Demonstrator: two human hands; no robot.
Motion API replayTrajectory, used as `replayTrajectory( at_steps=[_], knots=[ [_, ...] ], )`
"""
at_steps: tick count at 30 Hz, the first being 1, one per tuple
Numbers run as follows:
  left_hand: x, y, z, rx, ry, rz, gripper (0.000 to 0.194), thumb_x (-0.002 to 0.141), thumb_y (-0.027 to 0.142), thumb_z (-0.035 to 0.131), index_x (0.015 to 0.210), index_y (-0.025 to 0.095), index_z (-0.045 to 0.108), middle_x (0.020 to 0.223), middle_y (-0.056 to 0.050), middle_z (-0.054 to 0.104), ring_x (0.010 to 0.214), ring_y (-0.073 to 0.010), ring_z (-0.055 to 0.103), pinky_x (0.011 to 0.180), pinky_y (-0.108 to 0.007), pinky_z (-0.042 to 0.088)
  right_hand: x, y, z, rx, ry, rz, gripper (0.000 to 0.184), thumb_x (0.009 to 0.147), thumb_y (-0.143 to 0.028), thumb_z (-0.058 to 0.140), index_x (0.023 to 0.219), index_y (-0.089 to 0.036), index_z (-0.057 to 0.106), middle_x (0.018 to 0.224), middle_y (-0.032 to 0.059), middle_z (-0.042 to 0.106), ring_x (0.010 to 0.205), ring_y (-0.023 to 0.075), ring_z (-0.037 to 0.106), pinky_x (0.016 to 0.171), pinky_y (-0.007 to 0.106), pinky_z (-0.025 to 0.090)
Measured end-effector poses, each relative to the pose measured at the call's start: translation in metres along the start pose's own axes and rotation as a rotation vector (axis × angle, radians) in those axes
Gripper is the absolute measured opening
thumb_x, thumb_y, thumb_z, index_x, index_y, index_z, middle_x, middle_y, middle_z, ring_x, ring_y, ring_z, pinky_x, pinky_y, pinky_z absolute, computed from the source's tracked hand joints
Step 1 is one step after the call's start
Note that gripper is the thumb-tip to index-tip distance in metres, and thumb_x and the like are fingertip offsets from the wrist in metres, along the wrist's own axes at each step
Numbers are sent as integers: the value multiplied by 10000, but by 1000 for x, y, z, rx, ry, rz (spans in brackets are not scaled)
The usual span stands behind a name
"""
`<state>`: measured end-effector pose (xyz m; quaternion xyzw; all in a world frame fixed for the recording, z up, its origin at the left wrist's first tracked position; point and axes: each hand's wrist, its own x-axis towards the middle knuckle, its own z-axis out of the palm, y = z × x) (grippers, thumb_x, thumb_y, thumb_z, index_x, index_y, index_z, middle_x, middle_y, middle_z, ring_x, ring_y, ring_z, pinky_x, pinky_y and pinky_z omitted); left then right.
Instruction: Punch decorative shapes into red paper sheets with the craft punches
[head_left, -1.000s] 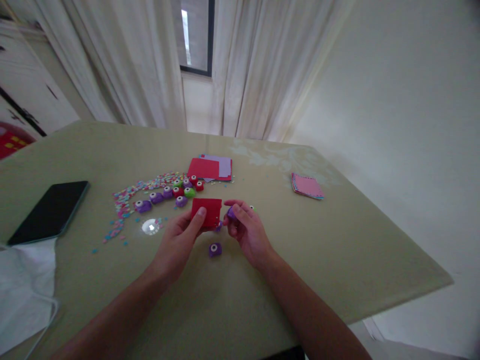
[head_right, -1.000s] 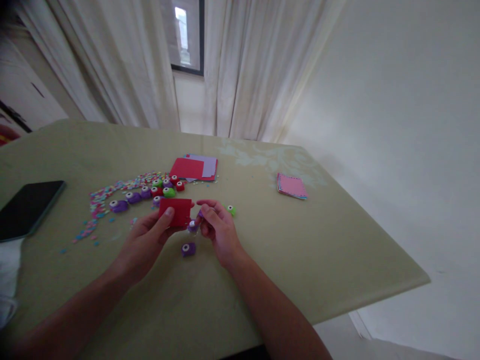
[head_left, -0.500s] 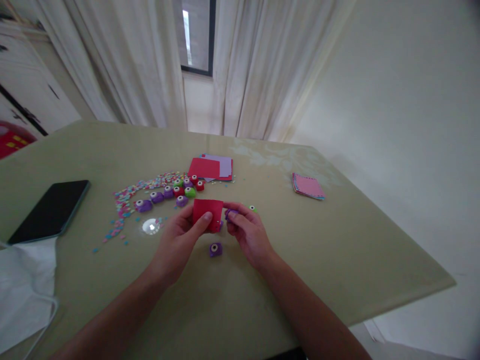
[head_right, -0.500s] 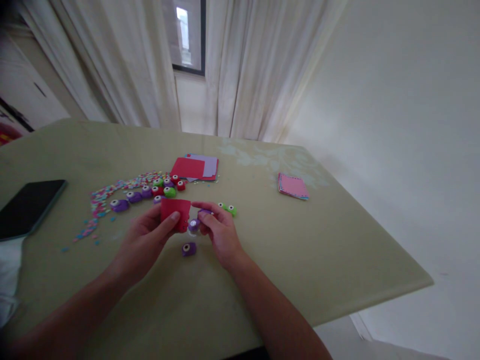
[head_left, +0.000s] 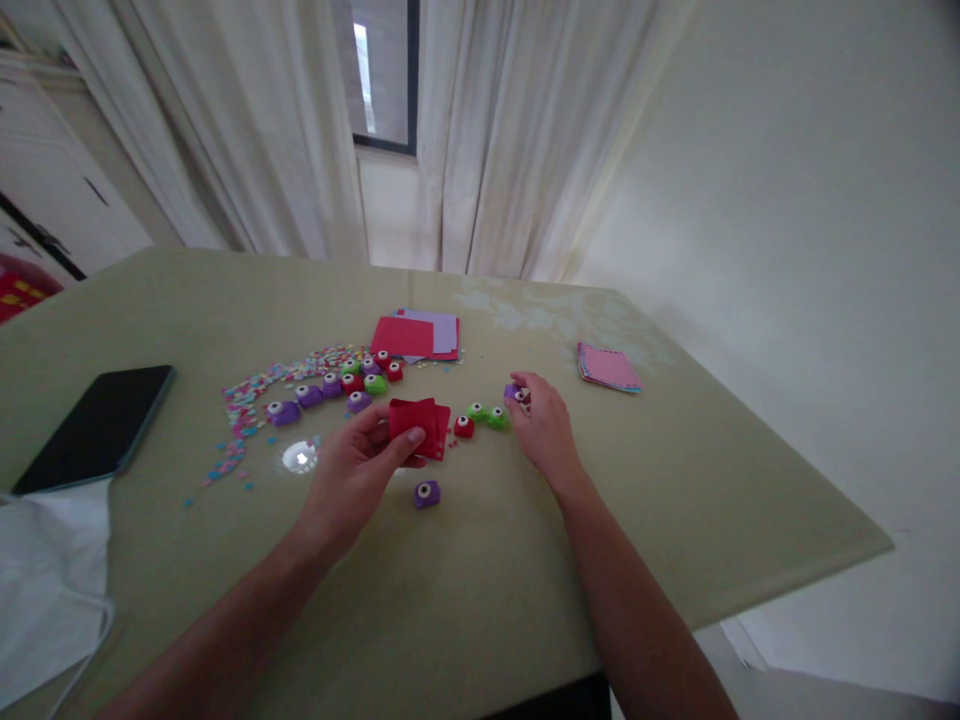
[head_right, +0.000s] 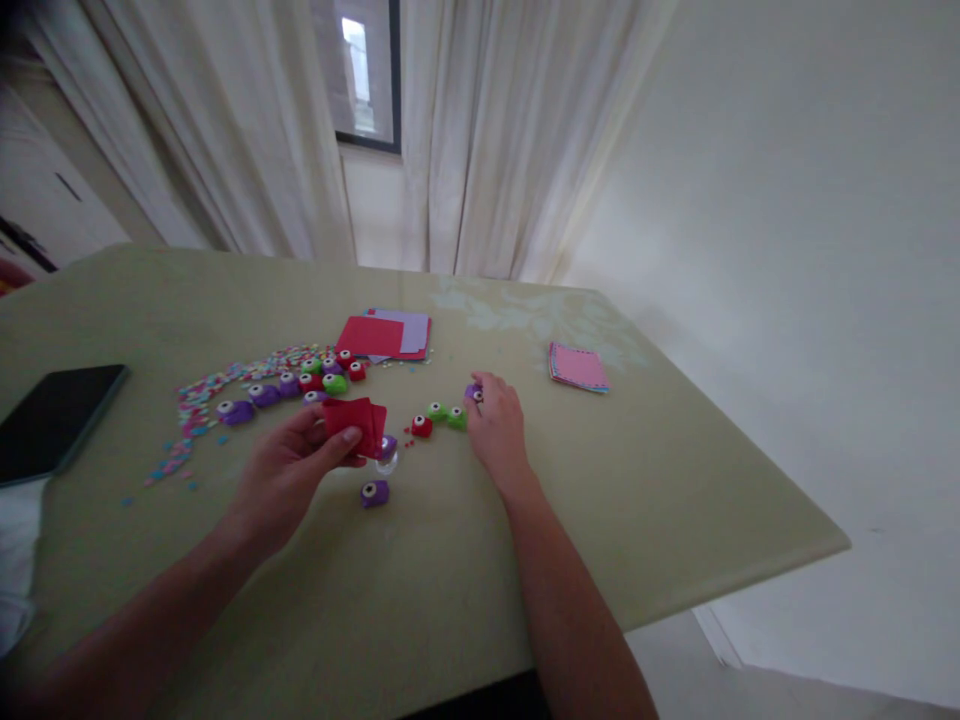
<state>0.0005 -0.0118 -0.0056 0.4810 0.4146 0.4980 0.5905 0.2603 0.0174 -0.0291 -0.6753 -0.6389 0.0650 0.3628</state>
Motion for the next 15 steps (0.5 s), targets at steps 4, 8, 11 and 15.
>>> replayTrajectory(
  at_steps=[4,8,11,15],
  knots=[
    [1,-1,-1,-14,-19,0,454,840,493,867,1136,193,698,948,-77,850,785,-251,805,676,-341,636,1,7,4,-150,-92,6,238,926,-110,609,1122,-146,739,1116,174,758,1054,309,658,1004,446,477],
    [4,-2,-2,-5,-13,5,488,856,511,847,1161,195,635,934,-74,849,778,-245,807,672,-332,632,-3,-12,-1,-48,11,-14,165,978,-206,625,1045,-159,768,1117,178,749,1073,313,636,1024,463,450],
    [7,-4,-2,17,-13,21,494,860,510,844,1168,203,610,914,-63,844,758,-241,801,660,-328,624,-14,-41,-3,354,17,-18,282,1025,-445,638,1089,-208,777,1065,113,757,895,245,639,855,389,492],
    [9,-8,-4,95,-49,35,468,860,549,828,1124,196,671,921,-72,832,742,-235,778,641,-320,606,-32,-69,6,782,-279,52,252,933,-443,766,1064,-230,800,880,43,762,735,188,631,684,317,472]
  ],
)
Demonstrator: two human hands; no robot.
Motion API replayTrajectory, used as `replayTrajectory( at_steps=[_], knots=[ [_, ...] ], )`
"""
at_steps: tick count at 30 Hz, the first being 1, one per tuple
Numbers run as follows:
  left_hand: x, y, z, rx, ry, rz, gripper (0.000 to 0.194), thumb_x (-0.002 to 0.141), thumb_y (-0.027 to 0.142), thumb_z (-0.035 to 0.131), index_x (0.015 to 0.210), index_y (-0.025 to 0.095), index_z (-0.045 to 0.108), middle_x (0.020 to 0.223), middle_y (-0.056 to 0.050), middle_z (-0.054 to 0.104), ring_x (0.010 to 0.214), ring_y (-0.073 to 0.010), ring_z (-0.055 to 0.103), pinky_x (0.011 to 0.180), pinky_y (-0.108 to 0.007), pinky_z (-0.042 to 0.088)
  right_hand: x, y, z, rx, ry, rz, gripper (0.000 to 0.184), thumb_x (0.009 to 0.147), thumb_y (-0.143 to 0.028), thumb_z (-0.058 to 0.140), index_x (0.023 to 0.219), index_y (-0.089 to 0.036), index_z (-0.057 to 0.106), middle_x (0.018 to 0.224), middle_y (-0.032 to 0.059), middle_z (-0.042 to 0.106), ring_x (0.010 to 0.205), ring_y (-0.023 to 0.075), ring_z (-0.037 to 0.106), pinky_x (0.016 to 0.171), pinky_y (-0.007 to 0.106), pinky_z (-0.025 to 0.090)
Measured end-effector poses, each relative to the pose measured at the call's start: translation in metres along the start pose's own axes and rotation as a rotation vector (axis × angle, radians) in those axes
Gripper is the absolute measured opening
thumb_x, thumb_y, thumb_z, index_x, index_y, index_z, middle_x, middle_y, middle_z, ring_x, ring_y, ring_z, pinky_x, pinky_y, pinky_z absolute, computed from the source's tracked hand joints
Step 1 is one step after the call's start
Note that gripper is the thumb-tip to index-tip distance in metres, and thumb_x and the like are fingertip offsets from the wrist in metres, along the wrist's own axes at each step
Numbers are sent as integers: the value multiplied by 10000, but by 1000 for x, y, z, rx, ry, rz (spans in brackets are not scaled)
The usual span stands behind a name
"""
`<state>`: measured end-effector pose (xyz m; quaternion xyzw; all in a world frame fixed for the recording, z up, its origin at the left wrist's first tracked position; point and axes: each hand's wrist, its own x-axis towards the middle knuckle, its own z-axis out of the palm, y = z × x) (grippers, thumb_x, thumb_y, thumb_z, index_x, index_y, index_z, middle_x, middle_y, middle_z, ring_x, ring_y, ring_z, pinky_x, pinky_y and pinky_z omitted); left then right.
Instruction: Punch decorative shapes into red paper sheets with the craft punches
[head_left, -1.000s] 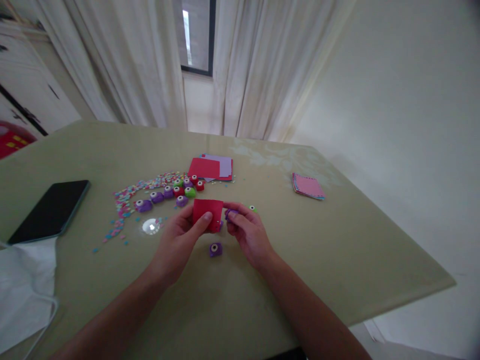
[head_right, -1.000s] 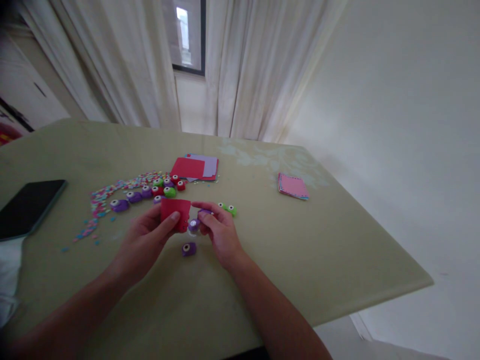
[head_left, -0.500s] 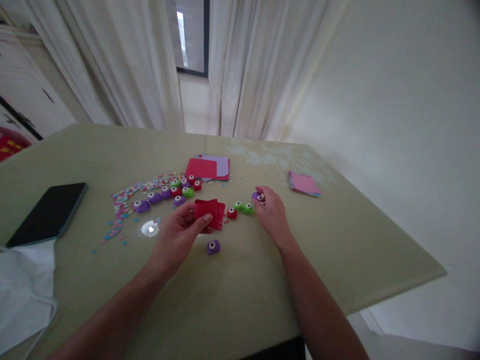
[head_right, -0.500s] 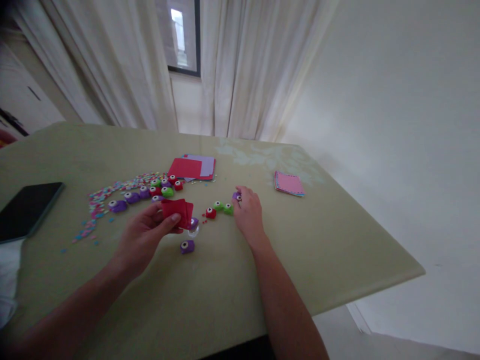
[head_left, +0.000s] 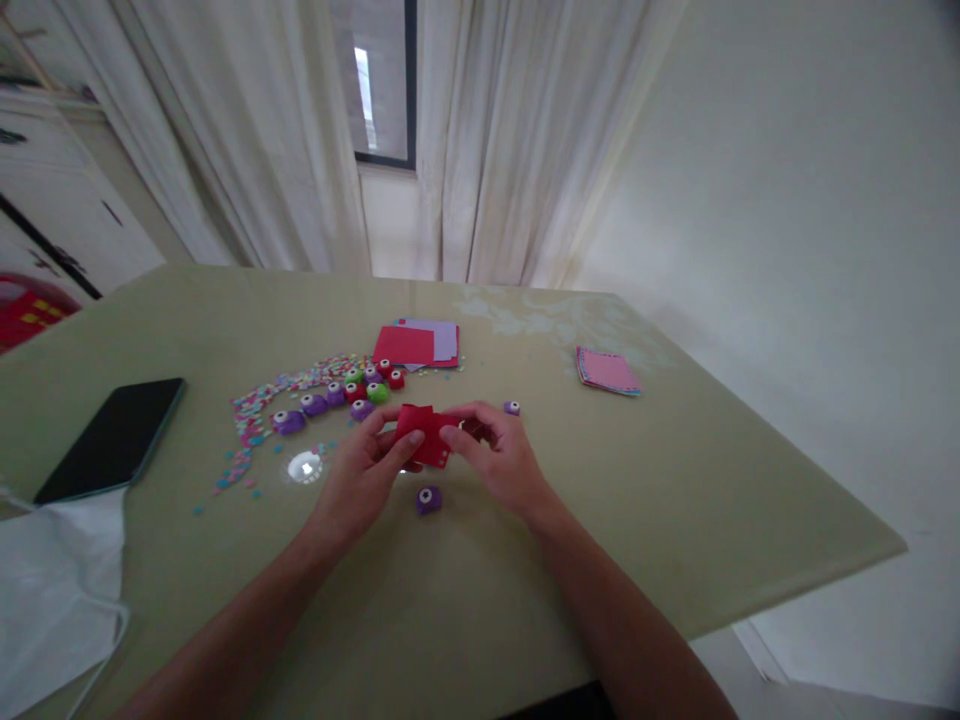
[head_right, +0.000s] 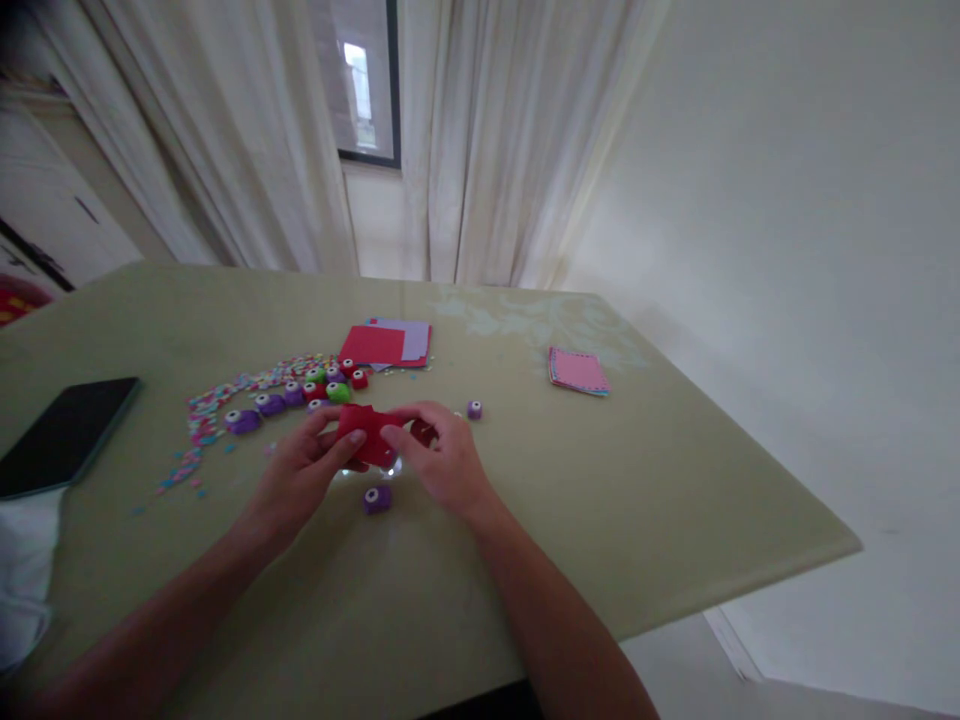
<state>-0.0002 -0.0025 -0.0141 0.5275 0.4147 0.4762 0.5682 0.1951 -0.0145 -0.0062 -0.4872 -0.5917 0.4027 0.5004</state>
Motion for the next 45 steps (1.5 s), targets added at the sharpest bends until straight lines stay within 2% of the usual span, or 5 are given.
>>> replayTrajectory(
  at_steps=[12,18,25,37,45],
  knots=[
    [-3,1,-6,129,-14,136,451,1021,472,637,1435,292,650,1473,-99,678,1111,-244,742,884,-341,619,6,11,0,154,47,124,175,834,-378,806,833,-204,790,749,27,753,684,169,637,658,306,483],
    [-10,2,-6,161,-115,130,624,878,414,829,1454,290,623,1371,-119,727,1112,-299,754,906,-395,631,6,9,0,158,63,131,173,799,-364,838,793,-199,785,716,20,740,650,157,622,622,286,472],
    [-2,-1,-4,91,169,101,389,917,499,769,1164,199,752,1059,-67,814,806,-223,753,747,-338,618,9,11,-2,245,90,194,239,740,-406,895,794,-195,797,747,40,765,689,172,648,653,299,498],
    [4,0,-10,-103,127,-42,385,783,502,912,1002,198,823,961,-62,840,738,-183,725,687,-277,595,9,1,-8,293,72,238,244,673,-387,923,673,-204,761,594,-32,629,568,118,476,605,285,400],
    [5,1,-9,-72,229,86,456,765,438,943,1107,208,747,1006,-41,839,782,-189,773,674,-287,649,11,7,-8,338,73,271,299,644,-415,950,671,-192,752,609,-21,639,574,116,476,587,284,355]
  ],
)
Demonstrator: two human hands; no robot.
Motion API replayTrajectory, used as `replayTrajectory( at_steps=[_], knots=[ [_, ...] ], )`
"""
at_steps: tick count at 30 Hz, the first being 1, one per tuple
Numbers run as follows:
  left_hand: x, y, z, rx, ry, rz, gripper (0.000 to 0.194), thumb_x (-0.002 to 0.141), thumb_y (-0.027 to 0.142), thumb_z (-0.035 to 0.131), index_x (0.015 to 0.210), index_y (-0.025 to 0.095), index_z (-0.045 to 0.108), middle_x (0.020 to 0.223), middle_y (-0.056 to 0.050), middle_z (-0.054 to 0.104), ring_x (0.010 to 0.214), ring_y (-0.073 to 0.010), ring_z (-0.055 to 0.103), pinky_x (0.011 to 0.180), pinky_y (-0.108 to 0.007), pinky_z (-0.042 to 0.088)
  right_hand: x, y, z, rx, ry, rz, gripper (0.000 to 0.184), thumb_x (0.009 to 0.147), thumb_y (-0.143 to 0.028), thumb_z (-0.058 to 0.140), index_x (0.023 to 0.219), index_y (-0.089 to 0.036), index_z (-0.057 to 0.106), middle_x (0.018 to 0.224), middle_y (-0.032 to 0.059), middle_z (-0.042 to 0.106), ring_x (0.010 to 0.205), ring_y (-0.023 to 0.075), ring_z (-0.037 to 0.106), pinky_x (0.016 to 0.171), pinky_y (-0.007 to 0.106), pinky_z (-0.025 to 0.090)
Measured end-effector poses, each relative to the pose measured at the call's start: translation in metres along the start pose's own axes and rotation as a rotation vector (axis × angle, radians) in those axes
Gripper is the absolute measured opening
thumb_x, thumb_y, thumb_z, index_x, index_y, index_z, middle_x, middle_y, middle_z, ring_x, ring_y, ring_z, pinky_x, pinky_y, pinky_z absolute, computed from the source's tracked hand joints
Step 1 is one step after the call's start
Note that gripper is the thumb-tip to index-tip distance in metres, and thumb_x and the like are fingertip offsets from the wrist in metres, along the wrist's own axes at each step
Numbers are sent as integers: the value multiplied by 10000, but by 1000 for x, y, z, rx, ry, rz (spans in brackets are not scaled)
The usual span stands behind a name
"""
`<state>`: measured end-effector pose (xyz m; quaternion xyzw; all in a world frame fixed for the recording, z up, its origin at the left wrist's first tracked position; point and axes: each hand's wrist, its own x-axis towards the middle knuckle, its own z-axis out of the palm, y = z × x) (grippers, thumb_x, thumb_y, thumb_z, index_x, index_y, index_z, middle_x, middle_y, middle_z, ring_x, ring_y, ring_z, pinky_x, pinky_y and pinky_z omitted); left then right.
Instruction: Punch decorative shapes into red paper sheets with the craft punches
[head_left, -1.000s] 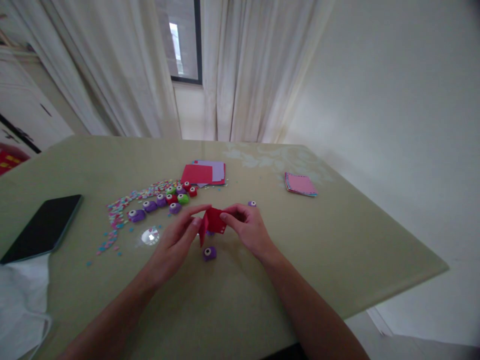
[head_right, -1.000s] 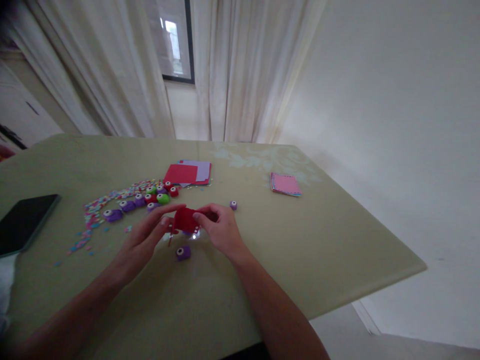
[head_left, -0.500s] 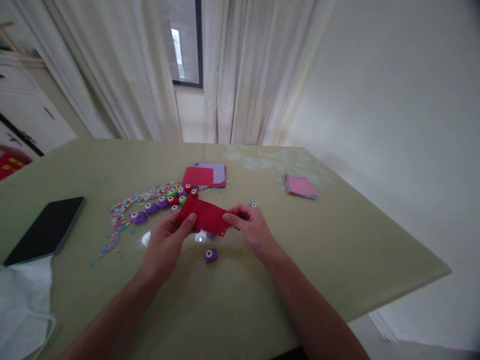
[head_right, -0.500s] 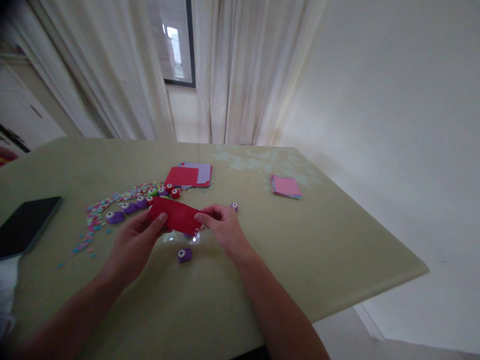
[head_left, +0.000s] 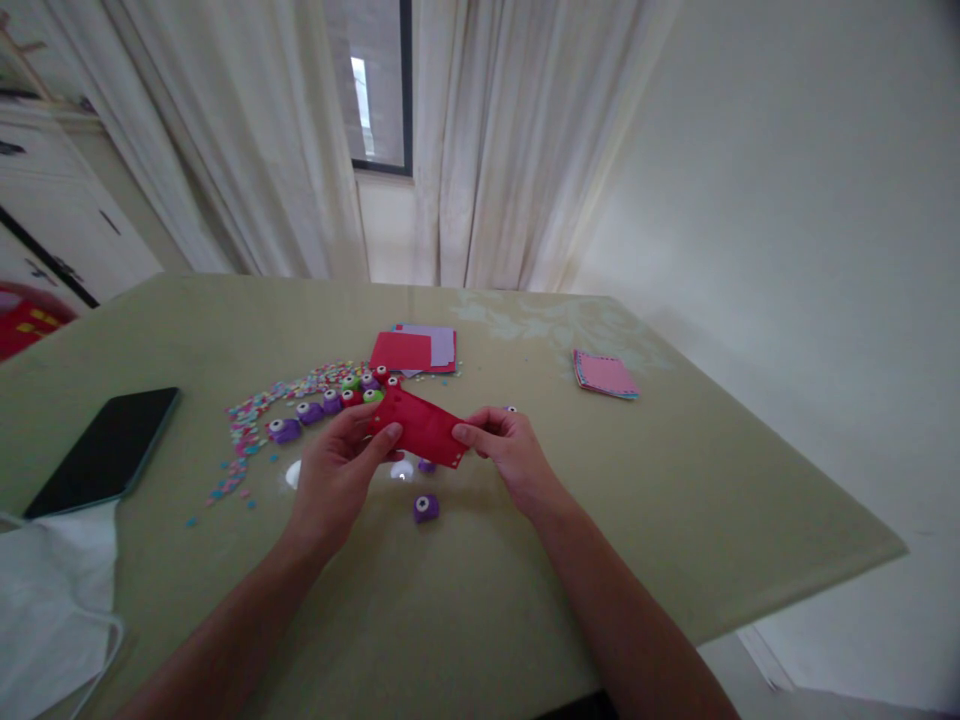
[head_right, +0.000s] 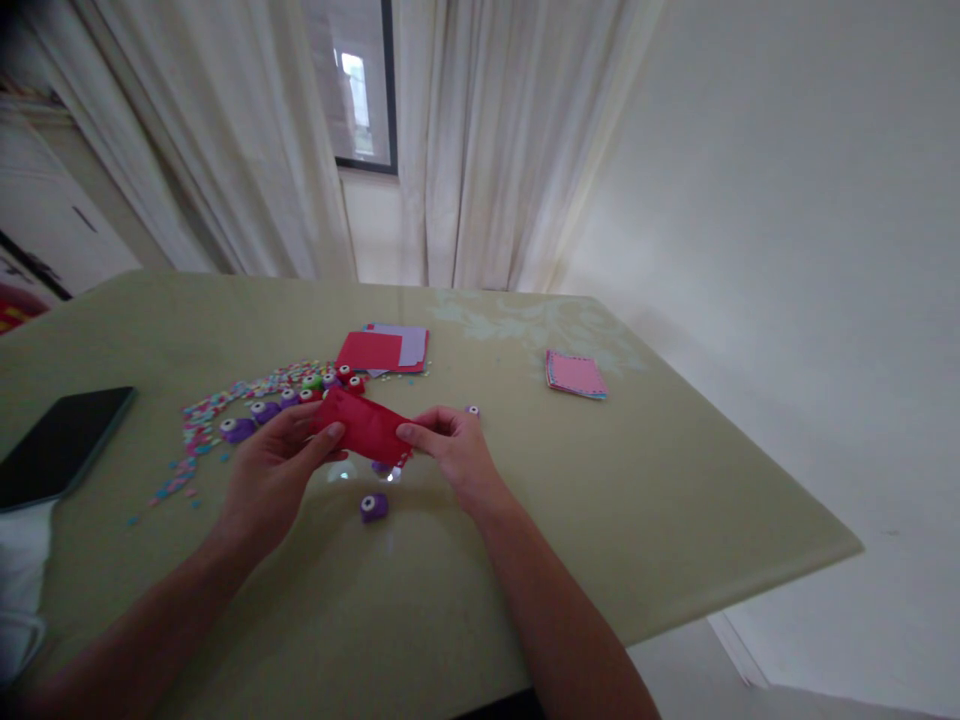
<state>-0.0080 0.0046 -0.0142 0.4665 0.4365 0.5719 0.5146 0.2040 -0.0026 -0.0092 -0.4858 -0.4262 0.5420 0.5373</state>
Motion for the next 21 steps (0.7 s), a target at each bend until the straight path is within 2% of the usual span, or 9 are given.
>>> replayTrajectory(
  at_steps=[3,9,15,19,21],
  knots=[
    [1,1,0,-23,-7,20,503,750,416,952,1141,212,710,966,-38,845,780,-207,792,649,-302,666,2,3,0,53,-3,23,336,631,-451,964,669,-195,750,600,-23,638,558,108,446,572,283,323],
    [0,4,0,-20,-54,61,552,789,369,928,1253,235,661,1012,-40,850,797,-206,809,652,-298,682,3,4,0,176,-3,81,421,567,-489,1011,652,-201,716,593,-35,622,534,97,418,550,279,294],
    [0,5,2,-41,-52,44,605,774,371,934,1288,226,651,999,-47,835,828,-209,806,684,-305,689,2,5,0,216,-28,107,427,617,-517,994,706,-195,728,659,-27,664,562,96,481,569,262,349],
    [2,2,2,-19,16,68,638,763,360,936,1314,239,637,991,-30,796,809,-179,777,724,-302,678,1,4,0,115,-21,30,357,642,-454,980,775,-193,774,694,-12,714,605,112,564,606,258,409],
    [2,-1,3,-9,56,114,645,740,328,947,1296,265,626,1062,-19,758,855,-163,759,776,-301,669,0,4,2,71,-4,-20,315,656,-412,969,771,-196,771,688,-5,729,615,131,604,624,271,448]
  ],
)
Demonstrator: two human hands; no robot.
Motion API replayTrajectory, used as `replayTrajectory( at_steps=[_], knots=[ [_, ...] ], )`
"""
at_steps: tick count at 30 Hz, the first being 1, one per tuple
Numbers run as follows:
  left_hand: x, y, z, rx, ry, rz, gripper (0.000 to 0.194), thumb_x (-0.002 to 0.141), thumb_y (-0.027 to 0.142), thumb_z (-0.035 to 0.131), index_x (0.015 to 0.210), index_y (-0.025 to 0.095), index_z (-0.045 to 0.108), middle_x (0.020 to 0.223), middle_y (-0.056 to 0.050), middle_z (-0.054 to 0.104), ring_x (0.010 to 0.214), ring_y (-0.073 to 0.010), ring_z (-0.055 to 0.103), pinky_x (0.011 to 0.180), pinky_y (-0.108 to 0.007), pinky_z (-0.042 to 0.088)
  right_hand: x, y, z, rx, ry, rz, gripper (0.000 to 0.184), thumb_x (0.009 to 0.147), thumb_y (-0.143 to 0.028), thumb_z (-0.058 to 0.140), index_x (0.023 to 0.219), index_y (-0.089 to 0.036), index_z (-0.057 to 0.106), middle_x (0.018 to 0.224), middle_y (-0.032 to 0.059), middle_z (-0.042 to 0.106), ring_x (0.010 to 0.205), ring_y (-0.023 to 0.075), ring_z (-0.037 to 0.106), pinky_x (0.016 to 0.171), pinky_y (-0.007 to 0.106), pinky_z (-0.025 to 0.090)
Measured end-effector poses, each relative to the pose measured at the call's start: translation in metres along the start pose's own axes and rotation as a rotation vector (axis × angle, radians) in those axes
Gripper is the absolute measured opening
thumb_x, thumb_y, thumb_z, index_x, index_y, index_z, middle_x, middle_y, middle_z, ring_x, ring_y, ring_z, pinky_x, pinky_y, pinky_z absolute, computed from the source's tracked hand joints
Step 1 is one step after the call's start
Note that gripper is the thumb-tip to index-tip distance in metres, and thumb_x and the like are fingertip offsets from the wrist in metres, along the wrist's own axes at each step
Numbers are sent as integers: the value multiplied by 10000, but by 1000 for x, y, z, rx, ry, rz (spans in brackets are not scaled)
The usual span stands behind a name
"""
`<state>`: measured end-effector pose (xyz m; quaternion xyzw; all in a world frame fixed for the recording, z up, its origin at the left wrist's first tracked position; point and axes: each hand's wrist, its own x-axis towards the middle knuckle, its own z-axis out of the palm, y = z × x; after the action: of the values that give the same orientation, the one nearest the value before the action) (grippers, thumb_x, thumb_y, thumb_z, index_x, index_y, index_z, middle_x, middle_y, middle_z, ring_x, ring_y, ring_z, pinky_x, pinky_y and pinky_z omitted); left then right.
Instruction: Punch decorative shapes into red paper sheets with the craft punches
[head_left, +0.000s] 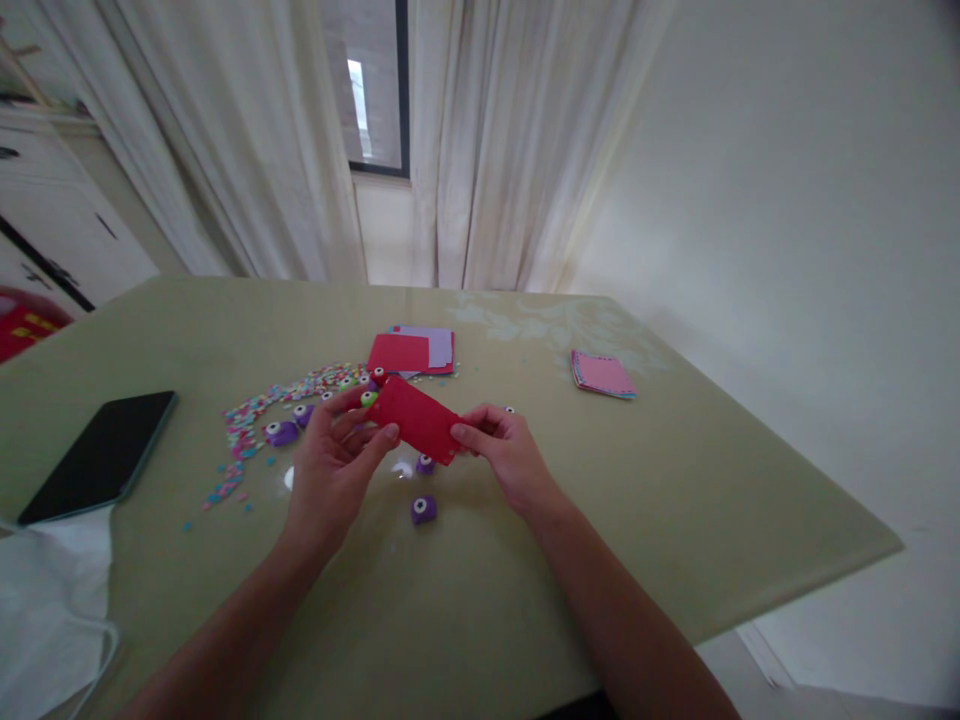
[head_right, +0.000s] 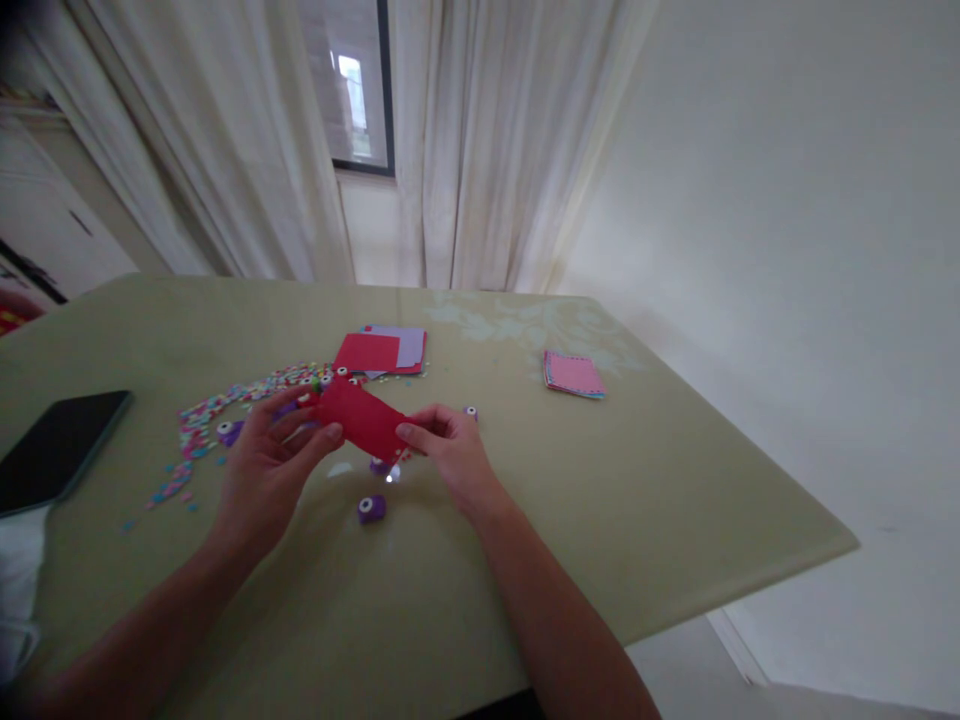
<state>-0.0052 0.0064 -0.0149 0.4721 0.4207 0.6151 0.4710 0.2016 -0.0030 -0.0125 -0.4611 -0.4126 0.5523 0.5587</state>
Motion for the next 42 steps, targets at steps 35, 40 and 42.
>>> replayTrajectory(
  at_steps=[35,40,42],
  knots=[
    [-14,1,7,-274,-149,-253,223,880,335,819,1038,222,709,1090,-29,762,983,-194,727,859,-345,637,-21,11,24,-337,-133,-404,183,890,-398,833,860,-248,733,918,33,672,842,200,643,771,329,533],
    [-13,-3,5,-164,-69,-193,191,871,304,783,1023,214,712,997,-14,760,885,-178,721,831,-334,626,-21,10,25,-368,-135,-449,138,887,-326,821,822,-240,735,904,36,682,874,206,646,833,345,523],
    [-13,-4,5,-98,-52,-148,161,880,309,760,994,214,697,955,-9,754,847,-178,715,799,-332,625,-22,10,26,-334,-116,-418,126,896,-315,799,833,-237,723,907,34,675,853,200,648,806,338,533]
  ],
)
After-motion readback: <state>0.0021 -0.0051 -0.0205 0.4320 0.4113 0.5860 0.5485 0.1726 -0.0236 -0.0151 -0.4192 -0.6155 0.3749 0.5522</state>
